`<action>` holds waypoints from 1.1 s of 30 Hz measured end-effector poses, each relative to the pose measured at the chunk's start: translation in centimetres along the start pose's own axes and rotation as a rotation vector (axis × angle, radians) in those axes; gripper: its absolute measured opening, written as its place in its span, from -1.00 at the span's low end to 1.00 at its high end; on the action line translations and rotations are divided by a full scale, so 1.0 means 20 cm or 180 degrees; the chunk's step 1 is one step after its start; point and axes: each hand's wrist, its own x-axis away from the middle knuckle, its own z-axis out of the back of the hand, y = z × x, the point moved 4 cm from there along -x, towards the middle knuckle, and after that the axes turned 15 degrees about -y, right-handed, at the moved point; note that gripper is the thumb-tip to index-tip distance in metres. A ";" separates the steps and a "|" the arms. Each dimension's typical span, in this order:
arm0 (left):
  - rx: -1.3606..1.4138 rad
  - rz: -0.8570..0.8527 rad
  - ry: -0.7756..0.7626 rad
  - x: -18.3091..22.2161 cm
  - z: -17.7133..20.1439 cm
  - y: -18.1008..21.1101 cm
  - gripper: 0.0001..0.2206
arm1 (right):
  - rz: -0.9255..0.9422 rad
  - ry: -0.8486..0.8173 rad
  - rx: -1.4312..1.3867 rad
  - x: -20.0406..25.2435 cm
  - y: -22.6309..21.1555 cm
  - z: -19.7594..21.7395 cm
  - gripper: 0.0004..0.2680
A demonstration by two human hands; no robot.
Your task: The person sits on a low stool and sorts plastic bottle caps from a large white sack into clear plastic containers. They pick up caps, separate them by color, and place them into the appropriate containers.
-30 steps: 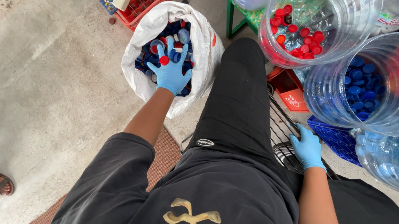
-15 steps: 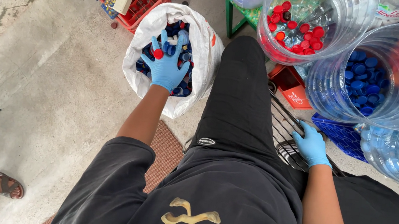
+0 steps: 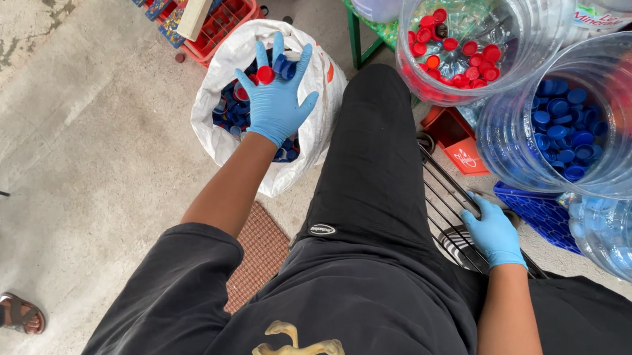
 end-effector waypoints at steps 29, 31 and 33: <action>-0.1264 -0.1987 -0.0270 0.29 0.14 1.16 -0.33 | 0.2777 0.3181 0.1632 0.63 -0.94 0.59 -0.46; -0.1525 -0.2034 -0.0371 0.32 0.17 1.22 -0.35 | 0.2677 0.3173 0.1723 0.64 -0.90 0.58 -0.50; -0.1552 -0.2204 -0.0367 0.33 0.16 1.25 -0.36 | 0.2567 0.3183 0.1732 0.65 -0.86 0.58 -0.52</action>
